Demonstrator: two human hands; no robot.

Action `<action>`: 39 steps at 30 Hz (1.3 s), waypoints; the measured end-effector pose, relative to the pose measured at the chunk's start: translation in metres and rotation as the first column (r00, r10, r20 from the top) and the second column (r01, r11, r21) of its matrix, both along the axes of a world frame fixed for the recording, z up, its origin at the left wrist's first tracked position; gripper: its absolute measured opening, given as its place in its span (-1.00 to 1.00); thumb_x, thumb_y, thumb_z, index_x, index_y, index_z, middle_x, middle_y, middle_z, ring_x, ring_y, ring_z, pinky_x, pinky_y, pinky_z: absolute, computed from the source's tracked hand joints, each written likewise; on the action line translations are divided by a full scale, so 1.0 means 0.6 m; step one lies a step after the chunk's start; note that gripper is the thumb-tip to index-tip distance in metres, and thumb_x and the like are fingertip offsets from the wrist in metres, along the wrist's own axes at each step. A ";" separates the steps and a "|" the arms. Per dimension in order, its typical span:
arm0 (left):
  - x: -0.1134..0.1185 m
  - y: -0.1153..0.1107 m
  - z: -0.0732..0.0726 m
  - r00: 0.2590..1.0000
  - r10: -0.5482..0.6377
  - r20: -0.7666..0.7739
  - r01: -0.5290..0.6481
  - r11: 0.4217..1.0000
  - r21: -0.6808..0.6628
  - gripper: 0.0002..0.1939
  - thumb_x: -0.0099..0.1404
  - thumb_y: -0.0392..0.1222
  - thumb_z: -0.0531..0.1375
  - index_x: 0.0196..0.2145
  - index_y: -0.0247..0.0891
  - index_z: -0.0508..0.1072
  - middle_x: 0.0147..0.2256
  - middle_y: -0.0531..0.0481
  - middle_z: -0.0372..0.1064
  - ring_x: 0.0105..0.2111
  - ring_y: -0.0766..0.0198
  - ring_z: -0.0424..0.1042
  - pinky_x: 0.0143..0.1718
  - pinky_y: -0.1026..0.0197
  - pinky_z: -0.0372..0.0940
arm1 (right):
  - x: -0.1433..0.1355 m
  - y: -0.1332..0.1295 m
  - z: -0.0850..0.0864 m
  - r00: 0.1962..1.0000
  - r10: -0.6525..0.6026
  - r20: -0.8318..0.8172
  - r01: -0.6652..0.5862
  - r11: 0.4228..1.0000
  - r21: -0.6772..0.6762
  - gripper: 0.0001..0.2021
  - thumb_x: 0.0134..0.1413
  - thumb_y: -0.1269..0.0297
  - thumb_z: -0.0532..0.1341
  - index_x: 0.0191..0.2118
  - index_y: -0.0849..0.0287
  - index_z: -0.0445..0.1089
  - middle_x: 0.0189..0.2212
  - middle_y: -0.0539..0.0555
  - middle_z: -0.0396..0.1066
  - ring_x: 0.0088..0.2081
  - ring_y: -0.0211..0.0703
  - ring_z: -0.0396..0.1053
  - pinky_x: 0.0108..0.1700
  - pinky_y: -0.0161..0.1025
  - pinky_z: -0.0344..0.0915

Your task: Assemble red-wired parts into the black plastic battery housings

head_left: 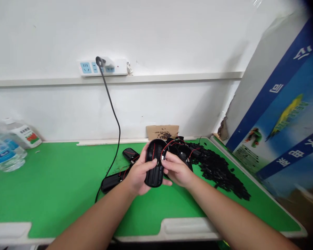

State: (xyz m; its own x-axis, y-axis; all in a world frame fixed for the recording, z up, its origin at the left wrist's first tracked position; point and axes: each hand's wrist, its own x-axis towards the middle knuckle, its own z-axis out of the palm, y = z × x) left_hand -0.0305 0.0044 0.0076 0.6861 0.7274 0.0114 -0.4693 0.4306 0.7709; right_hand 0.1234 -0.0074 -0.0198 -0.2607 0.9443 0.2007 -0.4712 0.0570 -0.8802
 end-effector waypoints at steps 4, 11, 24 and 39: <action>0.003 0.000 0.001 0.999 0.035 -0.020 -0.036 0.999 -0.019 -0.20 0.26 -0.26 0.20 0.26 0.28 -0.13 -0.21 0.04 0.38 -0.36 0.25 0.50 -0.32 -0.13 0.49 | 0.000 0.002 0.002 0.999 -0.021 0.028 0.020 0.999 0.031 -0.66 -0.04 0.15 0.35 -0.14 0.19 0.43 -0.50 -0.05 0.15 -0.53 -0.37 0.04 -0.63 -0.48 0.07; 0.005 -0.002 -0.003 0.994 0.092 -0.065 -0.089 0.994 0.056 -0.22 0.24 -0.23 0.23 0.26 0.22 -0.08 -0.20 0.04 0.37 -0.37 0.25 0.49 -0.37 -0.03 0.50 | -0.001 0.002 0.004 0.999 0.047 0.009 -0.047 0.998 0.036 -0.65 -0.04 0.19 0.35 -0.11 0.16 0.37 -0.55 -0.10 0.11 -0.55 -0.36 0.07 -0.69 -0.49 0.10; 0.007 0.003 -0.007 0.971 0.144 -0.189 -0.108 0.976 0.192 -0.46 0.11 -0.23 0.35 -0.02 -0.20 0.21 -0.28 -0.01 0.37 -0.45 0.24 0.45 -0.57 0.16 0.45 | 0.003 0.003 0.004 0.984 0.154 0.092 -0.162 0.983 0.081 -0.64 -0.08 0.37 0.30 -0.09 0.15 0.32 -0.42 -0.07 0.27 -0.54 -0.34 0.25 -0.61 -0.40 0.29; 0.006 0.000 -0.006 0.961 0.189 -0.199 -0.147 0.967 0.208 -0.44 0.11 -0.18 0.36 0.00 -0.20 0.21 -0.30 0.00 0.39 -0.49 0.25 0.46 -0.61 0.17 0.44 | 0.000 0.002 0.001 0.981 0.164 0.107 -0.175 0.979 0.109 -0.59 -0.05 0.37 0.29 -0.03 0.14 0.25 -0.36 -0.05 0.27 -0.49 -0.34 0.29 -0.60 -0.42 0.29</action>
